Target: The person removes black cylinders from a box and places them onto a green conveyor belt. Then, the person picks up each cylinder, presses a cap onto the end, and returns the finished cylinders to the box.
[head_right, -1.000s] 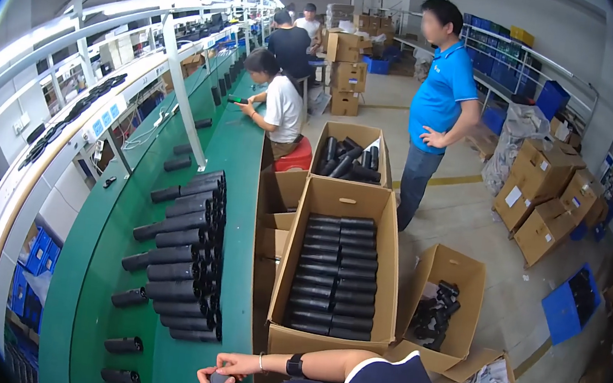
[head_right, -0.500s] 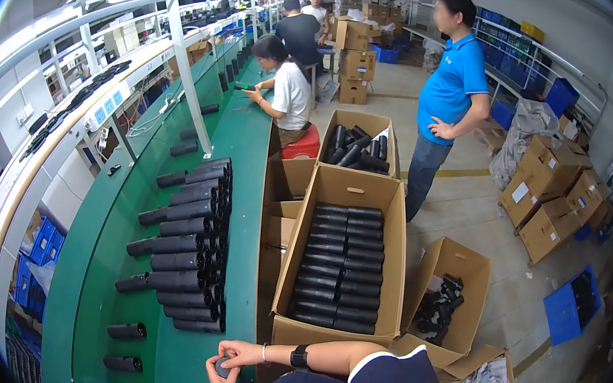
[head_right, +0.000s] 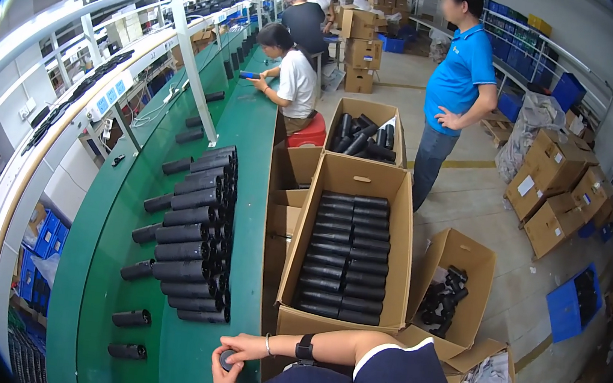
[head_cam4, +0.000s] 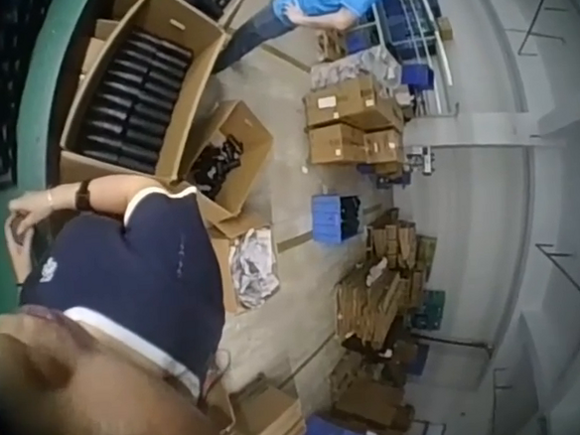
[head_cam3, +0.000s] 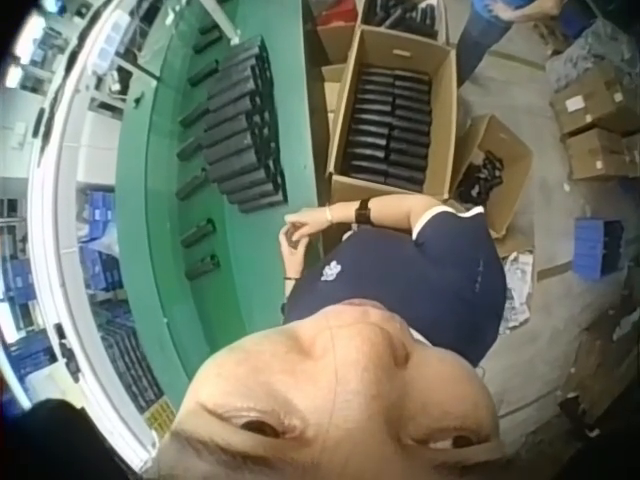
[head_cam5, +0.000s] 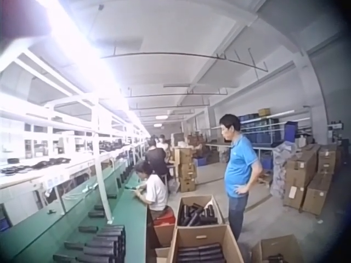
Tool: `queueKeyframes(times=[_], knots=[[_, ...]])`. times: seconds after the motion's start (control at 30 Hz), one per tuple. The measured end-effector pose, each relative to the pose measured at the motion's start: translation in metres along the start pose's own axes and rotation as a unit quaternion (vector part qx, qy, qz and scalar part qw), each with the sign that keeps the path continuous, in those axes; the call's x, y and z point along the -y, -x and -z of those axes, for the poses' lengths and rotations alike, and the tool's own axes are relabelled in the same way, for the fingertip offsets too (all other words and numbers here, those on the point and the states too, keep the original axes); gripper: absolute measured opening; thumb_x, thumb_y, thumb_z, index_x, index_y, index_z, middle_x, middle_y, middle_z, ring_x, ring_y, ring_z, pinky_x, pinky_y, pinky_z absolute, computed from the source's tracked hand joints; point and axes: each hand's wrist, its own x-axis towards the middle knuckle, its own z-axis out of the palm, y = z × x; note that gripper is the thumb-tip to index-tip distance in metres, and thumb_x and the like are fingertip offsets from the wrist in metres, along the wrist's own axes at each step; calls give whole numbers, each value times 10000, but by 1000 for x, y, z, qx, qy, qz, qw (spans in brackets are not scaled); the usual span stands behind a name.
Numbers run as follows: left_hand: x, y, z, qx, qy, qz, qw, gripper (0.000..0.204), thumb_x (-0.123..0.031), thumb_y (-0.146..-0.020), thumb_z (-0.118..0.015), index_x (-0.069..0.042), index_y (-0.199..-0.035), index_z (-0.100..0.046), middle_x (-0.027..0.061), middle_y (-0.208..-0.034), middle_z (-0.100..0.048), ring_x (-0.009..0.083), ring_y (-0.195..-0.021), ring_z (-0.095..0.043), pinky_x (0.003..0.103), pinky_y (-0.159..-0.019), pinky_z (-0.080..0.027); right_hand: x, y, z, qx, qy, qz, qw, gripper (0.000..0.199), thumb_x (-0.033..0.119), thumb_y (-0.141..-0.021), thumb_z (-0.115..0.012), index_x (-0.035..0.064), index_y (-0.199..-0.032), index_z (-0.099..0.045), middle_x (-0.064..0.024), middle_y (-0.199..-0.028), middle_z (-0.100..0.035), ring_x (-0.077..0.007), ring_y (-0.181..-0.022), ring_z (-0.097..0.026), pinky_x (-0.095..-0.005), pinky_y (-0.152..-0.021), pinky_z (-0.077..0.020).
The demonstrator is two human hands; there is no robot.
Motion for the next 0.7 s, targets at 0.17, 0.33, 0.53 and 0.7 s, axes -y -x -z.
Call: queueKeyframes(times=[0.17, 0.33, 0.53, 0.7], knots=[[14, -6, -14, -39, 7, 2, 999, 450, -70, -818, -652, 1, -1197, -421, 104, -1061, -530, 152, -961, -525, 271, -832, -442, -3, 2, -2, -113, 13, 18, 993, 219, 267, -948, -492, 53, -906, -481, -161, -733, -560, -352, -694, -576, -388, -593, -437], [18, -1, -8, -38, -72, -52, 995, 555, -101, -737, -725, -2, -1191, -420, 111, -1088, -521, 175, -970, -528, 294, -841, -443, 9, 6, 3, -34, -6, -17, 999, 278, 277, -886, -610, 57, -945, -451, -67, -656, -490, -163, -604, -475, -310, -551, -382], [40, -9, 4, -18, -53, -27, 998, 648, -99, -690, -748, 19, -1245, -435, 134, -1140, -555, 187, -1049, -533, 316, -899, -439, -1, 1, 0, -34, -25, 28, 999, 276, 256, -887, -599, 61, -1040, -476, -49, -745, -547, -129, -675, -513, -286, -596, -417], [23, -15, -7, -51, -20, -34, 998, 537, -75, -796, -634, 15, -1288, -440, 156, -1214, -535, 208, -1103, -517, 323, -949, -412, -3, -2, 3, -104, -9, -23, 994, 288, 329, -977, -432, 80, -1088, -523, -58, -786, -597, -152, -597, -561, -304, -548, -460]])
